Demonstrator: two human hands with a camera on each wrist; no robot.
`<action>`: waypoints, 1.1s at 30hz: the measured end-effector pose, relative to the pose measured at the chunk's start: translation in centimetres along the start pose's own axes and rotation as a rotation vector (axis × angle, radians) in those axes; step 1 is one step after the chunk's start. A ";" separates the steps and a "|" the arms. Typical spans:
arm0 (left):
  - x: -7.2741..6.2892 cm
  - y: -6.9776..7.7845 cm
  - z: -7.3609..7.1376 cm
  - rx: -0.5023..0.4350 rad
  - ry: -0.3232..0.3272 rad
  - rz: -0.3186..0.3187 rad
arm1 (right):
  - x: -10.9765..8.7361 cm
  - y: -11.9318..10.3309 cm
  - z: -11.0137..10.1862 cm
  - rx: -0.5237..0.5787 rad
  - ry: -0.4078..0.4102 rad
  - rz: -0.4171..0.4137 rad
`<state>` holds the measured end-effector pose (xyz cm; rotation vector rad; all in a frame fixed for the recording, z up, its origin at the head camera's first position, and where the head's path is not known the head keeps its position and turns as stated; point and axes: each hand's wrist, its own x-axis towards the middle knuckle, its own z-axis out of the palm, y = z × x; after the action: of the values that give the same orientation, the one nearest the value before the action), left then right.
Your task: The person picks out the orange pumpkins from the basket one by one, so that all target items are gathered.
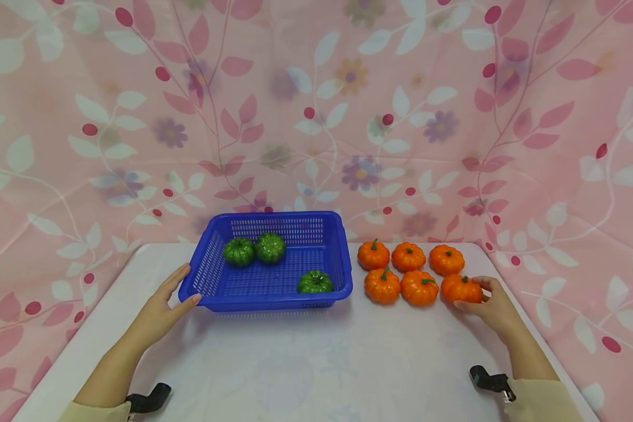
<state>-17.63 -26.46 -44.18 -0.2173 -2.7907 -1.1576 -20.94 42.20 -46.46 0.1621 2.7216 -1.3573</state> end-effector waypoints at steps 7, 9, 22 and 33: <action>0.0 0.0 -0.1 -0.001 -0.001 -0.002 | 0.0 -0.2 -0.2 -0.056 -0.005 -0.003; 0.0 -0.1 -0.1 0.000 -0.002 -0.002 | 0.0 -0.2 -0.3 -0.070 -0.008 -0.013; 0.0 -0.4 0.1 -0.006 0.002 0.003 | 0.9 -0.4 -0.6 -0.090 -0.036 -0.021; -0.1 -0.3 0.1 -0.011 0.002 0.012 | 1.1 -0.1 -0.8 -0.078 -0.079 0.025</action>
<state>-17.62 -26.62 -44.47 -0.2328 -2.7779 -1.1697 -22.06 42.81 -46.04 0.1333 2.6922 -1.2211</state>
